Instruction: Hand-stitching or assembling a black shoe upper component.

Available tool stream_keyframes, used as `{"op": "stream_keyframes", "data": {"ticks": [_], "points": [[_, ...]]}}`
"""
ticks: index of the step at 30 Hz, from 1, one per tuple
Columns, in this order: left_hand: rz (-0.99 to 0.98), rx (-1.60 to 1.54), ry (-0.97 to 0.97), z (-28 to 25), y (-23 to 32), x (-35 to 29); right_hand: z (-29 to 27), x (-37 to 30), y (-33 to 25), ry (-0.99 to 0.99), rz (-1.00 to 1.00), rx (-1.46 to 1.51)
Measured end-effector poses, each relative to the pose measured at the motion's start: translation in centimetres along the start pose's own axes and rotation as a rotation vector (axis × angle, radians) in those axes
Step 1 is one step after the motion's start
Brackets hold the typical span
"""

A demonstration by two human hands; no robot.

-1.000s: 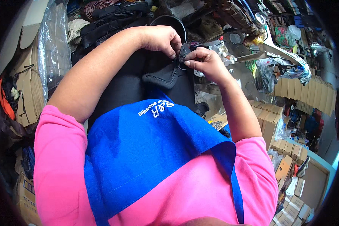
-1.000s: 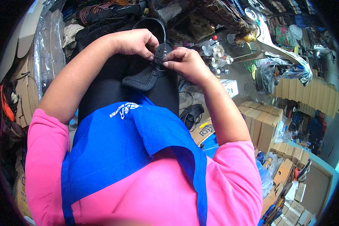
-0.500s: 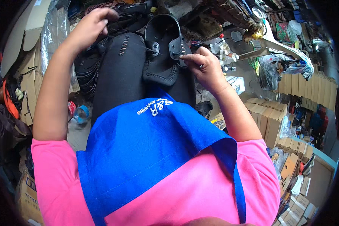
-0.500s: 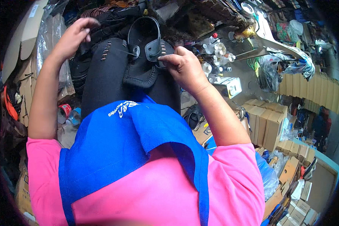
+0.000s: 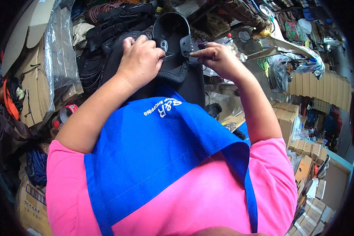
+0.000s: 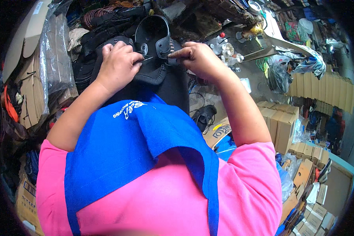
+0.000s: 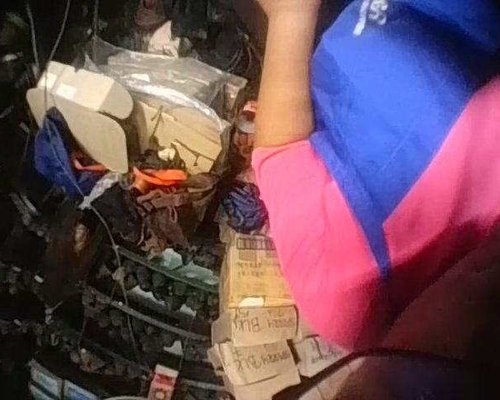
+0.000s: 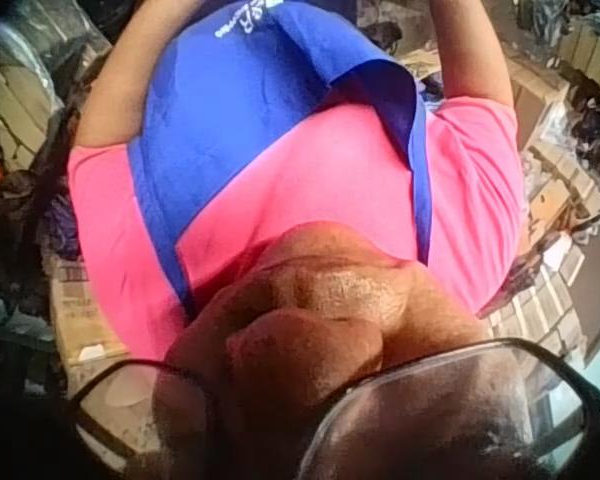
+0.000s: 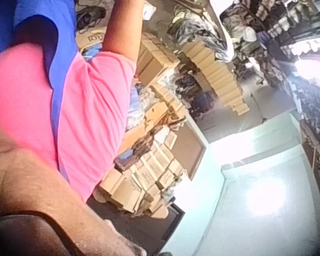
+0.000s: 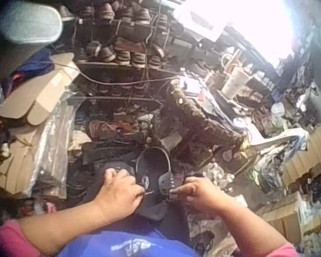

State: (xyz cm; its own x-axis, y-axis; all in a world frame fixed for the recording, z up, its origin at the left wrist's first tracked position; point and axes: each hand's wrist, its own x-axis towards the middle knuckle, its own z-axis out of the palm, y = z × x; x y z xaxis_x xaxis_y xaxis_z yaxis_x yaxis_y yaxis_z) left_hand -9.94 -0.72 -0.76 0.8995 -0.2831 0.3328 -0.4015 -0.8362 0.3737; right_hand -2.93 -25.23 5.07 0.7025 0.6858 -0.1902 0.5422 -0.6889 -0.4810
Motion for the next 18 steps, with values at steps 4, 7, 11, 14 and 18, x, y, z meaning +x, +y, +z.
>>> {"op": "stream_keyframes", "data": {"ticks": [4, 7, 11, 14, 18], "points": [[0.055, -0.116, 0.081, 0.5, -0.4, 0.2, -0.6, 0.8, 1.1, -0.148, 0.115, 0.340], [0.099, -0.385, -0.002, 0.1, -0.7, 0.6, -0.7, 1.3, 2.2, -0.244, 0.207, 0.527], [0.110, -0.372, 0.044, 0.5, -0.7, 0.6, -0.7, 2.0, 3.2, -0.291, 0.193, 0.681], [0.044, -0.307, 0.065, 1.1, -0.8, 1.0, -0.6, 2.5, 3.4, -0.323, 0.264, 0.701], [0.011, -0.260, 0.054, 1.3, -0.6, 1.2, -0.4, 2.7, 4.0, -0.315, 0.227, 0.739]]}}
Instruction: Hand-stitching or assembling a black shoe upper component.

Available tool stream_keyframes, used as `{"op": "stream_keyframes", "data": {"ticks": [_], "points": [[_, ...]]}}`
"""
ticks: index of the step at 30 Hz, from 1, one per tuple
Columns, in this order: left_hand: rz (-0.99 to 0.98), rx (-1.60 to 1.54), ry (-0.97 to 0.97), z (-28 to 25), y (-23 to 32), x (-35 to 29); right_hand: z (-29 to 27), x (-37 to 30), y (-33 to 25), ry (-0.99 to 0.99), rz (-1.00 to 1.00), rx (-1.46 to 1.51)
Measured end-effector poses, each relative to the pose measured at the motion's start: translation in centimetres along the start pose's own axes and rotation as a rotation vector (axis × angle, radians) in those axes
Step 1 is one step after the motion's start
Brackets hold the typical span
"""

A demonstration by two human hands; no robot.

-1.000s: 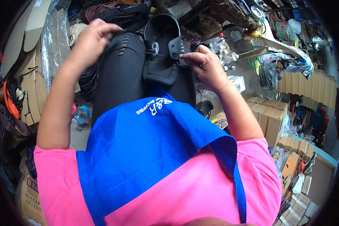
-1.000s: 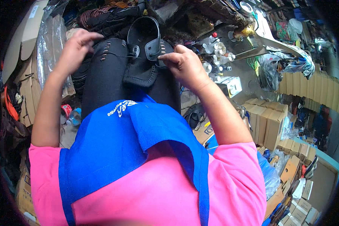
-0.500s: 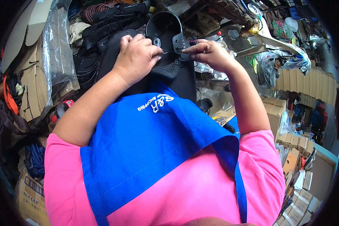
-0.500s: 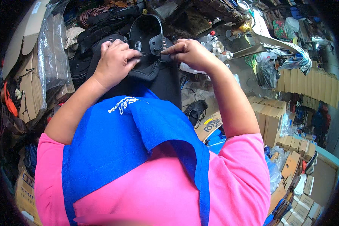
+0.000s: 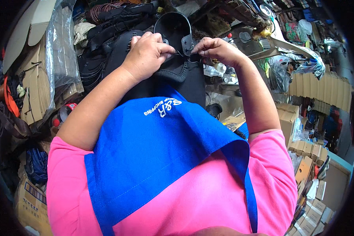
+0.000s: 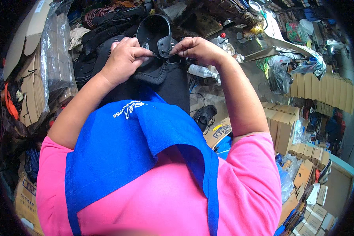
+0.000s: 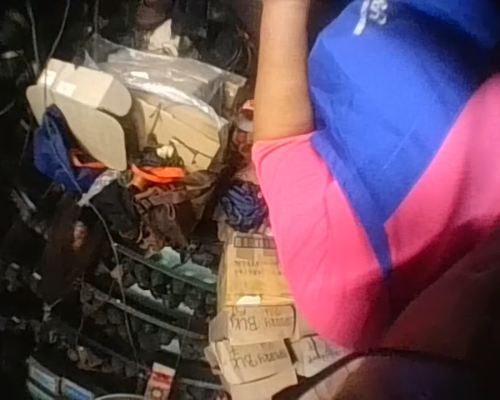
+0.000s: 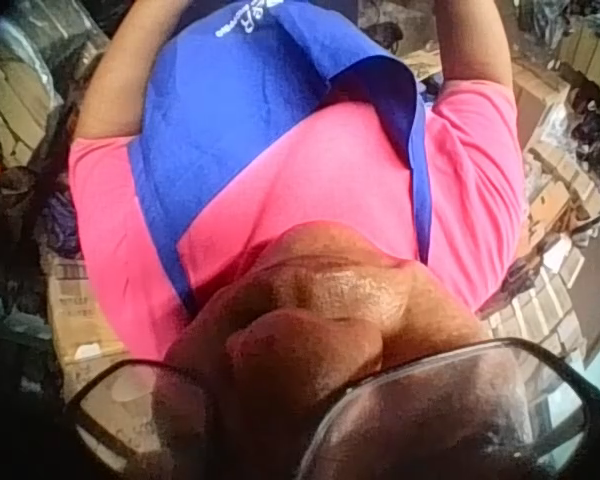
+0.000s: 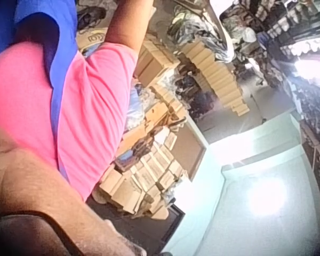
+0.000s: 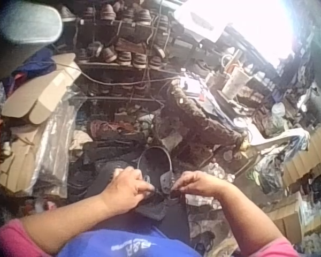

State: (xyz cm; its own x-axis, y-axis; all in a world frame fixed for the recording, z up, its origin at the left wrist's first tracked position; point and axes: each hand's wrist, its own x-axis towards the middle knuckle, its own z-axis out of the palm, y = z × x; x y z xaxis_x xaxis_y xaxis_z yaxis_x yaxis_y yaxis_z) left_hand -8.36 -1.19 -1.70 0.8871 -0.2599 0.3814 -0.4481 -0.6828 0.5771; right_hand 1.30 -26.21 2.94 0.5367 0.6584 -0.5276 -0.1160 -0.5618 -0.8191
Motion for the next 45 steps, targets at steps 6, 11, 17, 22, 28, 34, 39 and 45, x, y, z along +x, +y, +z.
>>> {"op": "stream_keyframes", "data": {"ticks": [6, 11, 17, 22, 28, 34, 39, 45], "points": [[-0.014, 0.019, 0.001, 0.2, -0.2, 0.0, -0.2, 0.0, -0.2, -0.016, 0.008, -0.050], [-0.002, 0.023, -0.019, 0.3, -0.1, 0.2, 0.0, -0.1, -0.3, 0.002, -0.021, -0.104], [-0.025, 0.004, -0.086, 0.5, 0.0, 0.5, 0.5, -0.7, -0.6, 0.036, -0.047, -0.198], [-0.034, 0.001, -0.127, 0.6, -0.1, 1.2, 0.6, -0.6, -1.1, 0.053, -0.058, -0.268], [-0.130, -0.061, -0.180, -0.3, 1.1, -0.3, 1.4, -1.2, 0.3, 0.122, -0.055, -0.158], [-0.198, -0.087, -0.209, -0.5, 1.0, 0.2, 1.6, -1.3, 0.9, 0.159, -0.121, -0.125], [-0.187, -0.085, -0.217, 0.3, 0.3, 1.0, 1.1, -0.5, 1.8, 0.058, -0.063, 0.099], [-0.091, -0.163, -0.261, 1.1, -1.2, 3.0, 0.9, 0.4, 2.5, 0.034, -0.089, 0.086]]}}
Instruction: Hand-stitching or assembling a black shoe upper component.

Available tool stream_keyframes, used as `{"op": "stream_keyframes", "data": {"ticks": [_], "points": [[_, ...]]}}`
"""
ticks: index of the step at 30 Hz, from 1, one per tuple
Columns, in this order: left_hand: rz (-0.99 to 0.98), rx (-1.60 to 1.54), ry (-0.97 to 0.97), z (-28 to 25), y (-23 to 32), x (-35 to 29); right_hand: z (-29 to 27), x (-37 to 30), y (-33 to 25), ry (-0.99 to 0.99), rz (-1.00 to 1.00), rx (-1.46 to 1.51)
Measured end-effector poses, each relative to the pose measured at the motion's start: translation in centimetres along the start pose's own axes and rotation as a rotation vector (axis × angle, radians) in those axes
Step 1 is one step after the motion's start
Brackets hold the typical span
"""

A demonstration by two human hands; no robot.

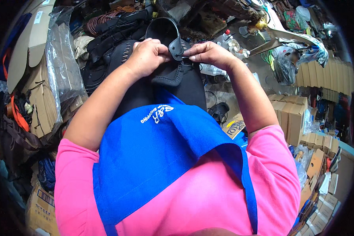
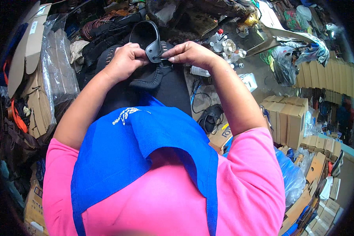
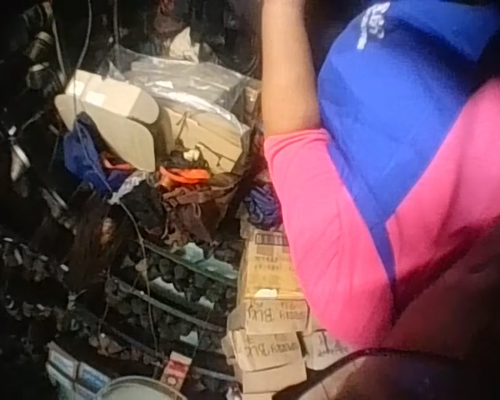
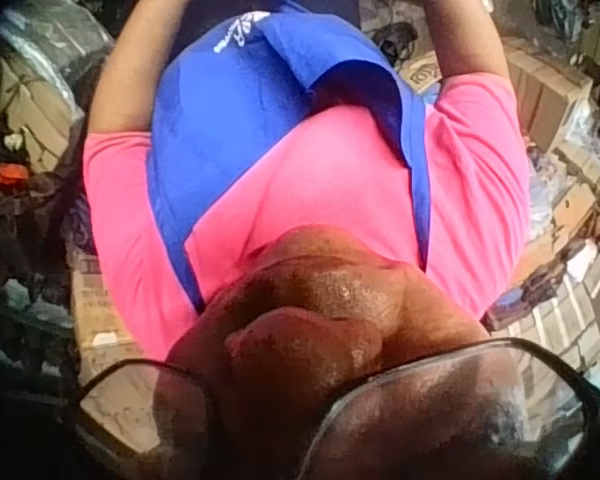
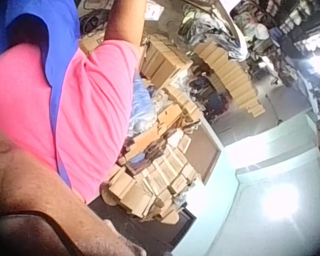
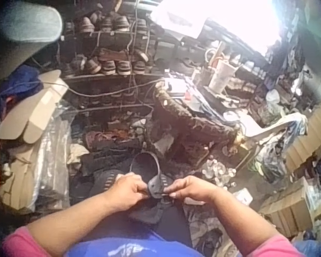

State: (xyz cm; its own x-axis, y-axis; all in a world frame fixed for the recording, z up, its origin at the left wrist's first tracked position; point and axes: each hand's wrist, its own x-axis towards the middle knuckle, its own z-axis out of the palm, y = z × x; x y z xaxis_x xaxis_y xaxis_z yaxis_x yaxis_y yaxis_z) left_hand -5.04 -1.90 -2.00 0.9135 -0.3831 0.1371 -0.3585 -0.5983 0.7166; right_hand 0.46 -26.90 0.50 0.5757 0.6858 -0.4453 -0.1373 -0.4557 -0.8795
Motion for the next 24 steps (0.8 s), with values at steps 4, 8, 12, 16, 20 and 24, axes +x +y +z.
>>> {"op": "stream_keyframes", "data": {"ticks": [4, 8, 12, 16, 20, 24], "points": [[0.247, 0.228, 0.077, -1.3, 1.0, 0.5, 0.5, -0.6, -1.0, 0.037, 0.001, -0.092], [0.140, 0.250, 0.084, -1.4, 2.8, -1.8, 1.9, -1.7, -1.5, 0.128, -0.029, -0.145], [-0.070, 0.106, 0.076, -0.7, 2.4, -3.4, 2.4, -1.6, -1.3, 0.128, 0.009, 0.057], [-0.248, 0.016, 0.067, -0.2, 2.5, -2.3, 2.3, -1.3, -0.7, 0.124, 0.020, 0.157], [-0.319, -0.091, 0.052, 1.3, 1.9, -1.5, 2.3, -0.9, 0.2, 0.133, 0.020, 0.205], [-0.387, -0.237, 0.068, 1.9, 2.3, -0.4, 2.5, -0.8, -0.4, 0.118, 0.001, 0.268]]}}
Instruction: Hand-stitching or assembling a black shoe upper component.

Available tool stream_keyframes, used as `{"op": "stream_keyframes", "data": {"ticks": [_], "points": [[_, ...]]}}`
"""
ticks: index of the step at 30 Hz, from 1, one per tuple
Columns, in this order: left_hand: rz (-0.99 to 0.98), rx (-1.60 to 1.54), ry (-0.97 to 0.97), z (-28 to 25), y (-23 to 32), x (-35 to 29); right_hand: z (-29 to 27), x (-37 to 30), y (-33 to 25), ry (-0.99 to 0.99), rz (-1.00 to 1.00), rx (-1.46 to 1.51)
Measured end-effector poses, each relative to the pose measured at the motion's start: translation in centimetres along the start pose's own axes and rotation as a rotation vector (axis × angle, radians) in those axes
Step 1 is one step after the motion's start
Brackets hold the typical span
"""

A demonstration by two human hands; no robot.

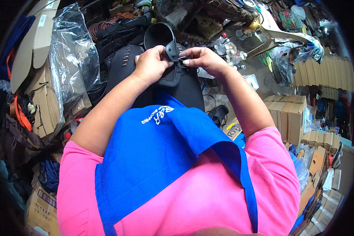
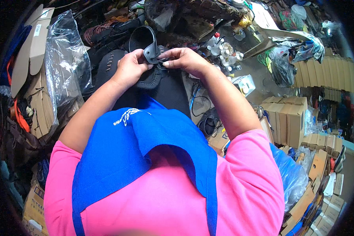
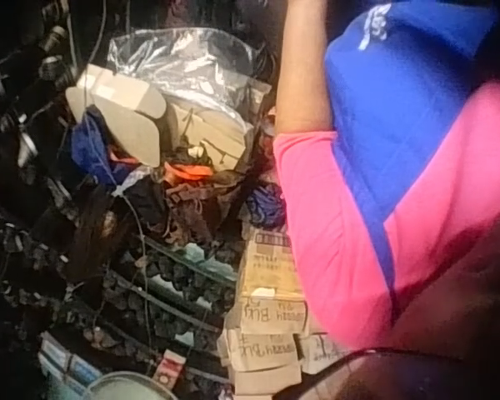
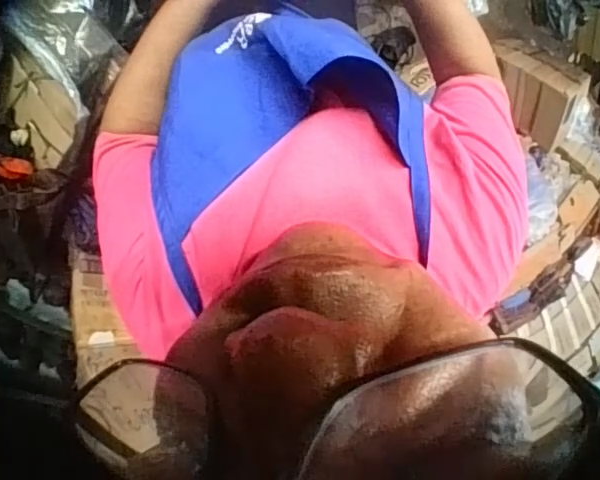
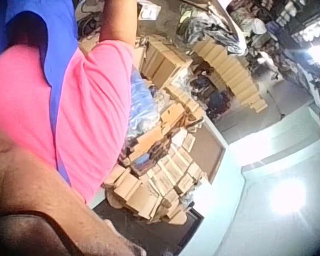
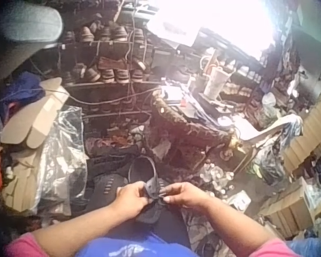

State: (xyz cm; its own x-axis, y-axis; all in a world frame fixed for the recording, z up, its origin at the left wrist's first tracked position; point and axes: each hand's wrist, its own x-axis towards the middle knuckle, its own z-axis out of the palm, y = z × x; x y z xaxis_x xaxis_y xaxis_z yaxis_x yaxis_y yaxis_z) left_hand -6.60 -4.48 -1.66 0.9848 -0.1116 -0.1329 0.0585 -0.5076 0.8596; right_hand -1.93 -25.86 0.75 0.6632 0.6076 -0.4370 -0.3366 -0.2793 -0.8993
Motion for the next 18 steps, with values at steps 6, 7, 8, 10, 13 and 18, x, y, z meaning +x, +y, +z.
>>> {"op": "stream_keyframes", "data": {"ticks": [6, 7, 8, 10, 13, 18], "points": [[0.018, -0.020, -0.032, 0.1, -0.3, 0.3, 0.4, 0.3, -0.5, 0.010, -0.010, -0.034], [0.025, -0.009, -0.037, 0.1, -0.1, 0.2, 0.4, 0.6, -0.6, 0.011, -0.010, -0.034], [0.026, -0.010, -0.037, -0.1, -0.1, 0.2, 0.4, 0.9, -0.6, 0.027, 0.012, -0.119], [0.045, 0.001, -0.038, -0.5, 0.1, 0.0, 0.8, 1.2, -0.9, 0.041, 0.037, -0.204], [0.125, 0.265, -0.041, -1.9, 1.1, -0.5, 1.2, 1.4, -1.9, 0.029, 0.045, -0.322], [0.224, 0.374, -0.043, -2.6, 0.9, -0.2, 0.7, 2.6, -2.2, -0.052, -0.002, -0.296]]}}
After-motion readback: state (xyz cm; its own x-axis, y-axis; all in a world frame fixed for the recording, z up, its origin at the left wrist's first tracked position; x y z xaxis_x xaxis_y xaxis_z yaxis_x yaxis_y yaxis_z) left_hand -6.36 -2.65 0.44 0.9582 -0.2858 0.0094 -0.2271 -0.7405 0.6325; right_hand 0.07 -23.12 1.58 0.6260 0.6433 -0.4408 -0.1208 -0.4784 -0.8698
